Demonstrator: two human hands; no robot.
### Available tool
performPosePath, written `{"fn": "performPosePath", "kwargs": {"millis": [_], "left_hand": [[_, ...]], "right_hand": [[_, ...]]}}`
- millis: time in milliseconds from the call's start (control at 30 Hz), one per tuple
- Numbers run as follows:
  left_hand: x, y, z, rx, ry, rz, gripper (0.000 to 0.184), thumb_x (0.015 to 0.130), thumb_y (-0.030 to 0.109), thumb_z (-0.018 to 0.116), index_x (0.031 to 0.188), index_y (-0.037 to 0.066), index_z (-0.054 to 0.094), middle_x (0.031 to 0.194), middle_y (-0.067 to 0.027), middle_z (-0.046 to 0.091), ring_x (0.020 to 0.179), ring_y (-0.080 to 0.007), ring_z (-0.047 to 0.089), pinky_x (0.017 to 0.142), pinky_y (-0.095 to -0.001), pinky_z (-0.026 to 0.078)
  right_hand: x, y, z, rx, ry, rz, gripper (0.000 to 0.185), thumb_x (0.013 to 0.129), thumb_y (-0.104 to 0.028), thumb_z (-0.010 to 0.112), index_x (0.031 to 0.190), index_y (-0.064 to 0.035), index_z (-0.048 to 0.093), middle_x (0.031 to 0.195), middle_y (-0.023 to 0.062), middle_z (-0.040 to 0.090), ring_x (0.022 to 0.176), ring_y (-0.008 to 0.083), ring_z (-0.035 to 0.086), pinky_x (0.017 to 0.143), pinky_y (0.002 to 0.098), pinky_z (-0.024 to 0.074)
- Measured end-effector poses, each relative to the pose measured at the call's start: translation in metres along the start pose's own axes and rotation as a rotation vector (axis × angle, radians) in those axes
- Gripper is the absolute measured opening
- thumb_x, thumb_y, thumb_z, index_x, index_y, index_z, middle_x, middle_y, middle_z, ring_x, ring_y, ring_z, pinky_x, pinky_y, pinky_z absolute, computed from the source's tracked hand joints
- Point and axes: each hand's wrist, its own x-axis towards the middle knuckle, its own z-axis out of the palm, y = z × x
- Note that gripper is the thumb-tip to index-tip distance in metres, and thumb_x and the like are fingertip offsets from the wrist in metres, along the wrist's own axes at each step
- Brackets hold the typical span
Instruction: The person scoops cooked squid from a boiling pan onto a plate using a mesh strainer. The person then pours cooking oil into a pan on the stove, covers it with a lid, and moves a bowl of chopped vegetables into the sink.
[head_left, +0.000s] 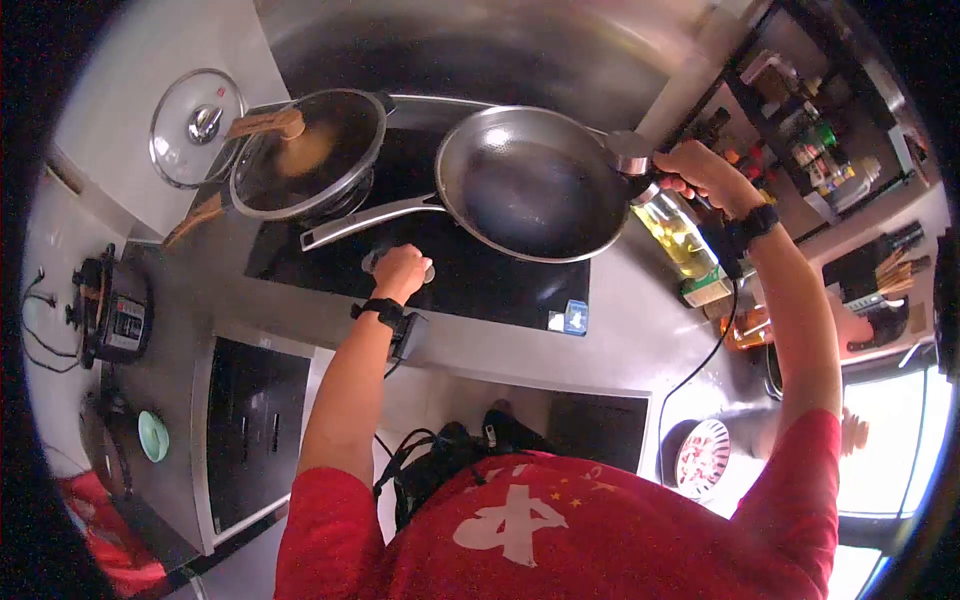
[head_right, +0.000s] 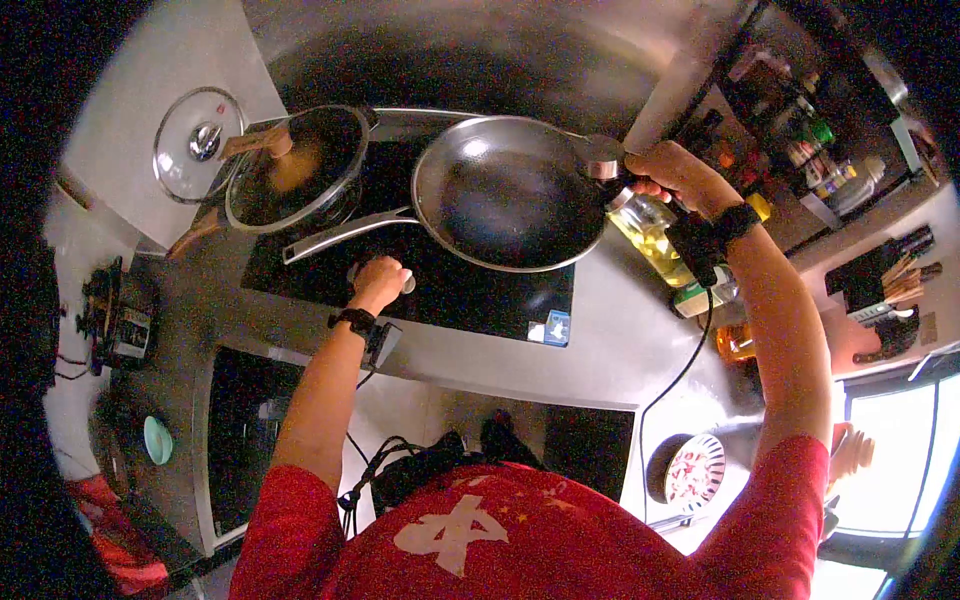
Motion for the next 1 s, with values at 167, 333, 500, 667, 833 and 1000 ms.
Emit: {"fn": "performPosePath", "kwargs": {"millis": [167,333,500,667,833,1000], "left_hand": [[0.013,-0.014,0.01,0.053,-0.007,0.119,0.035,0.087,0.036,0.06,0.088,0.004,0.072,0.097,-0.0219,0.069,0.095,-0.038,0.066,0.082,-0.048,0.052],[0.007,-0.006,0.003,0.048,-0.027,0.052,0.036,0.088,0.036,0.059,0.088,0.002,0.072,0.097,-0.0228,0.069,0.094,-0.0384,0.066,0.083,-0.0483,0.052],[0.014,-0.018,0.016,0.146,0.022,0.173,0.038,0.089,0.036,0.059,0.089,0.0,0.071,0.098,-0.0236,0.068,0.093,-0.039,0.066,0.083,-0.0481,0.052],[-0.002,-0.002,-0.003,0.011,0.017,0.046,0.038,0.089,0.036,0.058,0.089,0.0,0.07,0.095,-0.0241,0.068,0.093,-0.0404,0.066,0.081,-0.0488,0.053],[0.008,-0.014,0.013,0.056,0.046,0.093,0.039,0.09,0.037,0.056,0.086,0.0,0.07,0.092,-0.0234,0.068,0.089,-0.0405,0.066,0.079,-0.049,0.053],[0.022,-0.029,0.031,0.103,0.106,0.156,0.04,0.092,0.036,0.054,0.083,0.001,0.071,0.088,-0.0213,0.068,0.085,-0.0391,0.066,0.078,-0.0486,0.053]], "right_hand": [[-0.035,0.001,-0.004,0.097,-0.039,0.089,0.038,0.095,-0.029,0.051,0.064,-0.0078,0.054,0.06,-0.0047,0.047,0.054,0.0043,0.039,0.048,0.0249,0.0293],[-0.061,-0.033,0.001,0.002,-0.042,-0.024,0.036,0.098,-0.027,0.045,0.07,-0.0065,0.052,0.063,-0.0022,0.043,0.058,0.0045,0.039,0.049,0.0249,0.0292],[-0.048,-0.042,0.011,-0.034,0.007,0.036,0.04,0.096,-0.026,0.046,0.061,-0.0056,0.05,0.053,-0.0025,0.044,0.048,0.0071,0.038,0.047,0.0262,0.0289],[-0.033,-0.056,0.018,-0.09,-0.072,-0.041,0.039,0.092,-0.03,0.052,0.061,-0.0074,0.053,0.053,-0.0029,0.047,0.047,0.0067,0.04,0.045,0.0268,0.0283],[-0.012,-0.051,0.024,-0.105,-0.135,-0.128,0.037,0.088,-0.033,0.058,0.064,-0.0047,0.06,0.057,-0.0009,0.055,0.048,0.0079,0.044,0.044,0.0266,0.031],[0.005,-0.057,0.025,-0.364,-0.172,-0.035,0.042,0.088,-0.036,0.057,0.069,-0.0001,0.065,0.06,0.0028,0.06,0.05,0.0125,0.049,0.046,0.0291,0.0382]]}}
